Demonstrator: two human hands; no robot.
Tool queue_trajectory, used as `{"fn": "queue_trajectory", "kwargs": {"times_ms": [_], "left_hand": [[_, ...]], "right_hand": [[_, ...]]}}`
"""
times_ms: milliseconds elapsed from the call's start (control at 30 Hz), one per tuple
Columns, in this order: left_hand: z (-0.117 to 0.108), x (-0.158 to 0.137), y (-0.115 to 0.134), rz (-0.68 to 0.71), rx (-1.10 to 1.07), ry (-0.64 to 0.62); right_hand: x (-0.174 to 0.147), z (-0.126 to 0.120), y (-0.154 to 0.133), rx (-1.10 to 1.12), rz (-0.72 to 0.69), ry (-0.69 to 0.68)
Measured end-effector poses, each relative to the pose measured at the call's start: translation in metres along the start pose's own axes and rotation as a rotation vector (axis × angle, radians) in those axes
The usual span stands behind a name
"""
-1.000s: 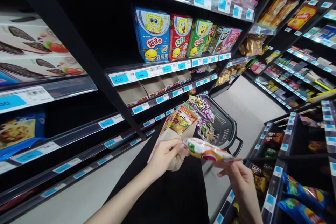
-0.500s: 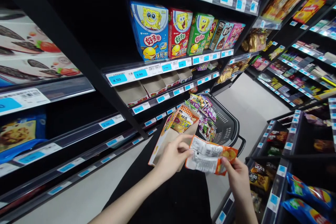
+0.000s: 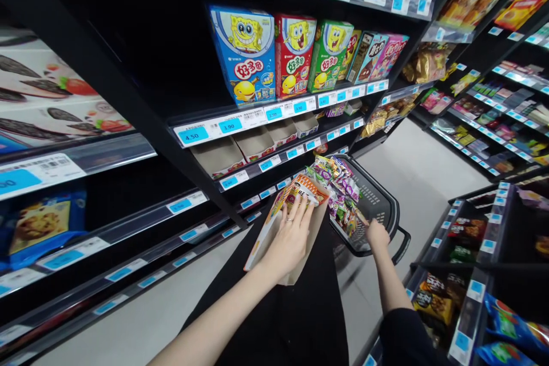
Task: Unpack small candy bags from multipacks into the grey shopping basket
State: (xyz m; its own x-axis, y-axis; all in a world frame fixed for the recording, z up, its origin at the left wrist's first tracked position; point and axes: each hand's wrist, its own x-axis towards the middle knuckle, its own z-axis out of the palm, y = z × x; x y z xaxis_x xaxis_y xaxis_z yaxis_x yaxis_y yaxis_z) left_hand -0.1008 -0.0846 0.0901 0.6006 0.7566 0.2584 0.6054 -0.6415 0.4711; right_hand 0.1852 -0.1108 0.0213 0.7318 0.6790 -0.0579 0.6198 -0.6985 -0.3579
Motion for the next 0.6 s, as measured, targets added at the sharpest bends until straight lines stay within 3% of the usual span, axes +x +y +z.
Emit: {"fn": "queue_trajectory", "kwargs": {"times_ms": [67, 167, 300, 367, 500, 600], "left_hand": [[0.003, -0.001, -0.007, -0.101, -0.066, 0.006], [0.007, -0.001, -0.019, -0.245, -0.181, 0.012], [0.011, -0.001, -0.022, -0.269, -0.258, -0.001], [0.009, -0.002, -0.018, -0.276, -0.275, -0.034], [0.0, -0.003, -0.009, -0.315, -0.331, -0.066], [-0.008, -0.002, -0.005, -0.337, -0.438, 0.01]], "right_hand": [[-0.006, -0.001, -0.017, 0.019, -0.082, 0.011], [-0.031, -0.012, -0.057, 0.093, -0.316, 0.078], [-0.069, -0.028, -0.12, 0.187, -0.744, 0.063], [-0.079, -0.031, -0.146, 0.191, -0.878, 0.06], [-0.083, -0.027, -0.17, 0.157, -0.943, 0.125], [-0.082, -0.023, -0.171, 0.151, -0.979, 0.163]]}}
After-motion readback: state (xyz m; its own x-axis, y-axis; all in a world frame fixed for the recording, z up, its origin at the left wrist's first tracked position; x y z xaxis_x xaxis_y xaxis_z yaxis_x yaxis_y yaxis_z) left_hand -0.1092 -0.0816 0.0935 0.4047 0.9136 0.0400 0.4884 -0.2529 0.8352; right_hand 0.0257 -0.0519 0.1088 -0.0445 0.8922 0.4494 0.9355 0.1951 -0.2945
